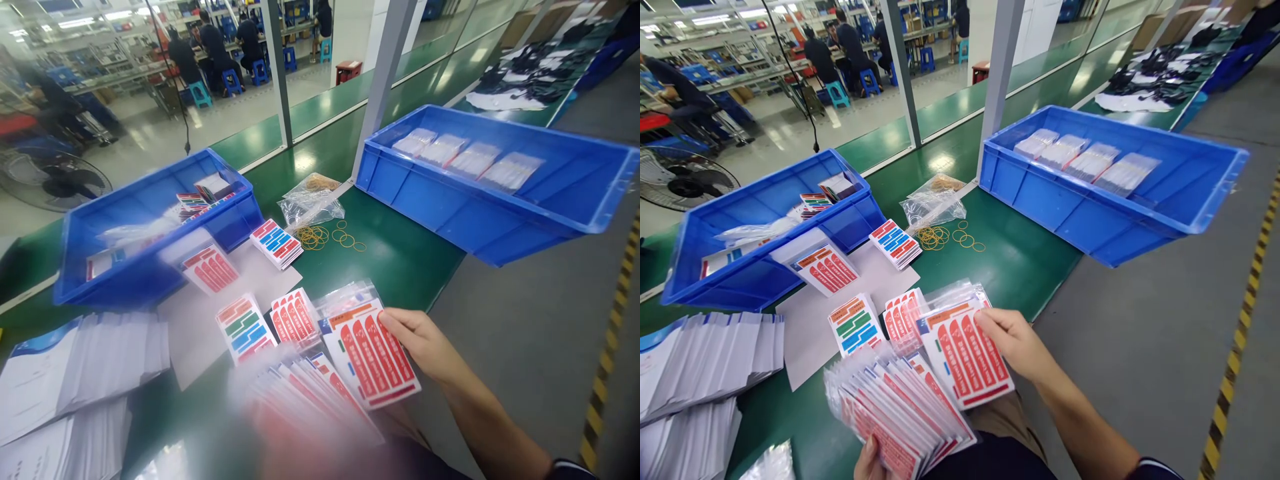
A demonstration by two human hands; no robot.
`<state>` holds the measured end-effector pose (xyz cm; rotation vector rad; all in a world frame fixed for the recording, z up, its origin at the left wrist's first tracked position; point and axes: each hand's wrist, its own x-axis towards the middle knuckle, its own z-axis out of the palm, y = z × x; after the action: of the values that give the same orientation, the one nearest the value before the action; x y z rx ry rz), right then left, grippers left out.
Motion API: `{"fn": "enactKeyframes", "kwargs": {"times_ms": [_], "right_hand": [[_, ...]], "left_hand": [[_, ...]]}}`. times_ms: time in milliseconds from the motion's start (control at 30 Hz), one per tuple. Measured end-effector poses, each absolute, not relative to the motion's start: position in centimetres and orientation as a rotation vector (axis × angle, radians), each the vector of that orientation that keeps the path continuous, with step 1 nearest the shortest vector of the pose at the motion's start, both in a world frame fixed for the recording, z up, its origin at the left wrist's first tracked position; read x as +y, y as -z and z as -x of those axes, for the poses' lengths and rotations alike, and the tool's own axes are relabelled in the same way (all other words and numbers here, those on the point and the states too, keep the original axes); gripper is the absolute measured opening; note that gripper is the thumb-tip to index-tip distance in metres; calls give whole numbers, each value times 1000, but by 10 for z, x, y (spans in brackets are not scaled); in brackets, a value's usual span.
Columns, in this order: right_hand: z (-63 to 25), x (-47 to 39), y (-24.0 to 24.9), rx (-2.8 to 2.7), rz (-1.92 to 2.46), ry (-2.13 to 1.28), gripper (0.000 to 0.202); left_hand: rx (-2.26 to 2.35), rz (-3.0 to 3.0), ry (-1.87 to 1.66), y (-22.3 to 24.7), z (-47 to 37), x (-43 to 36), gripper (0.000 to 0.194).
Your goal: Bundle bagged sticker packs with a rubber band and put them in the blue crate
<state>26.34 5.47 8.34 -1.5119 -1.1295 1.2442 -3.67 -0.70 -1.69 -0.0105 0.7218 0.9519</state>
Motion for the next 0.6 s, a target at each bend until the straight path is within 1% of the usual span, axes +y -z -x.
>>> {"fn": "enactKeyframes", "kwargs": {"times_ms": [67,133,200,300,333,433,600], "right_hand": [[-272,60,-74,-1107,1595,-1099,37],[-270,59,-67,-1157,1641,-979,42],[-258,52,-64,-1269,1590,-1052,45],[-230,36,-71,-1471,1341,-1390,38],[-222,33,-75,-1511,1294,-1448,37],[-215,29,-88,-1490,1326,-1416,43],[-255,47,-94,-1152,1426,-1347,41]], "left_hand": [[721,20,-964,18,36,-7,38],[725,28,-969,19,35,-8,36],[734,30,-970,19,32,-9,39],[755,23,-971,19,27,-11,42],[760,19,-968,19,27,-11,42],[764,12,-963,16,27,-12,40],[751,7,-986,12,32,-10,44]]}}
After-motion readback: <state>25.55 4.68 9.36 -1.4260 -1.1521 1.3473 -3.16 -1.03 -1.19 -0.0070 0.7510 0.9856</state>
